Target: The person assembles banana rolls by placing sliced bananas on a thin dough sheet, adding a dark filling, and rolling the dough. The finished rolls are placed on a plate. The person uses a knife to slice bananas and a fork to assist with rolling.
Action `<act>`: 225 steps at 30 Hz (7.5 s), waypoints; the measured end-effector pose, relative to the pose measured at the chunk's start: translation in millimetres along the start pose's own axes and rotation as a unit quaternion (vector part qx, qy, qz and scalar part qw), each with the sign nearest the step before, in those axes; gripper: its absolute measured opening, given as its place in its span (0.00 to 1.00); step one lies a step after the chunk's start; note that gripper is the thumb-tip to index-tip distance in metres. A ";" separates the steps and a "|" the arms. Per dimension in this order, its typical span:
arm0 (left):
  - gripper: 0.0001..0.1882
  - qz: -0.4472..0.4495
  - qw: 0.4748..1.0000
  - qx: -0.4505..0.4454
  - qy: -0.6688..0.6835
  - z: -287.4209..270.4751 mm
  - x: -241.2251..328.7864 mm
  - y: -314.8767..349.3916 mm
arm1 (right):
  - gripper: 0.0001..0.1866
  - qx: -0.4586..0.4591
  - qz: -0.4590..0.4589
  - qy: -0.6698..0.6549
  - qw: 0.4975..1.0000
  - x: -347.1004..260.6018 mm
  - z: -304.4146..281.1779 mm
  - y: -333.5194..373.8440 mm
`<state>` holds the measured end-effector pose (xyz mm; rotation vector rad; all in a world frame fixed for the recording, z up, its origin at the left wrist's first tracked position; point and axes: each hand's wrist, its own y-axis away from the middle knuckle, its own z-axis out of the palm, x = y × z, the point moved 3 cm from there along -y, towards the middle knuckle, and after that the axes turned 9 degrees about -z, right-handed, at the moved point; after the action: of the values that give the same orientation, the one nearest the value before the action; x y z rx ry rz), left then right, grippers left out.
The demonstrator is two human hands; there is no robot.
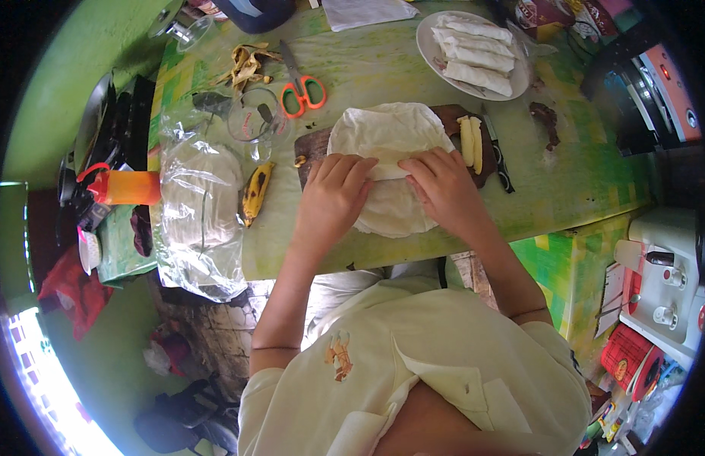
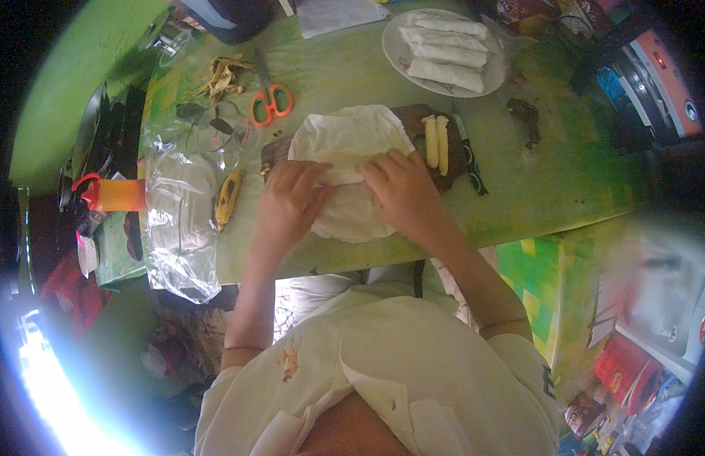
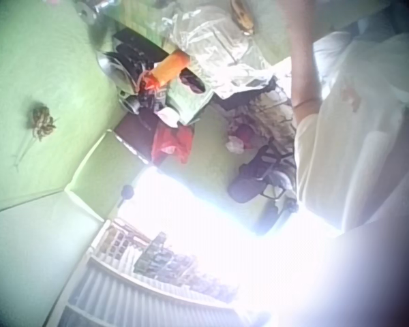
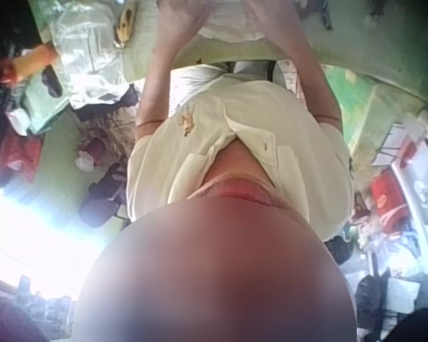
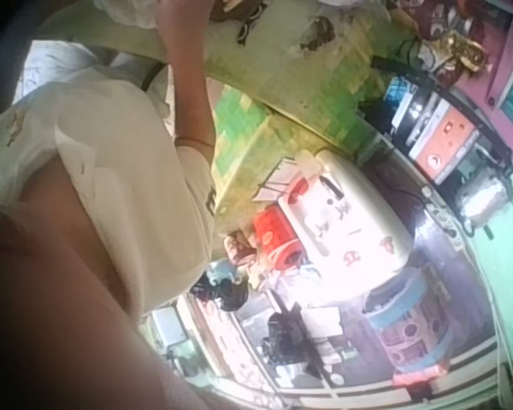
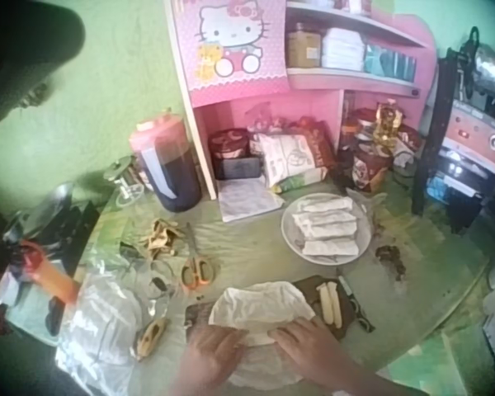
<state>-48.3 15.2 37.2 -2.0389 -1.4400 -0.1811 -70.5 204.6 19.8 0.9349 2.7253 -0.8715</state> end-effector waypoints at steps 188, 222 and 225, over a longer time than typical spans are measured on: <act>0.33 -0.453 0.805 0.239 0.298 -35.1 -113.3 7.5 | 0.16 -0.010 -0.001 -0.087 0.996 0.5 -11.8 9.6; 0.15 -0.099 0.993 -0.042 0.041 -28.5 -14.0 27.7 | 0.14 0.007 -0.017 -0.016 1.000 -4.8 -6.6 3.4; 0.15 -0.102 0.994 -0.026 0.021 -24.4 -9.6 37.5 | 0.13 0.005 -0.016 -0.019 1.000 -4.8 -5.7 4.9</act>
<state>-13.0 -13.9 36.9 -1.9143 -1.6313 -0.3467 -63.3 208.4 23.5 0.8692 2.7147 -0.8984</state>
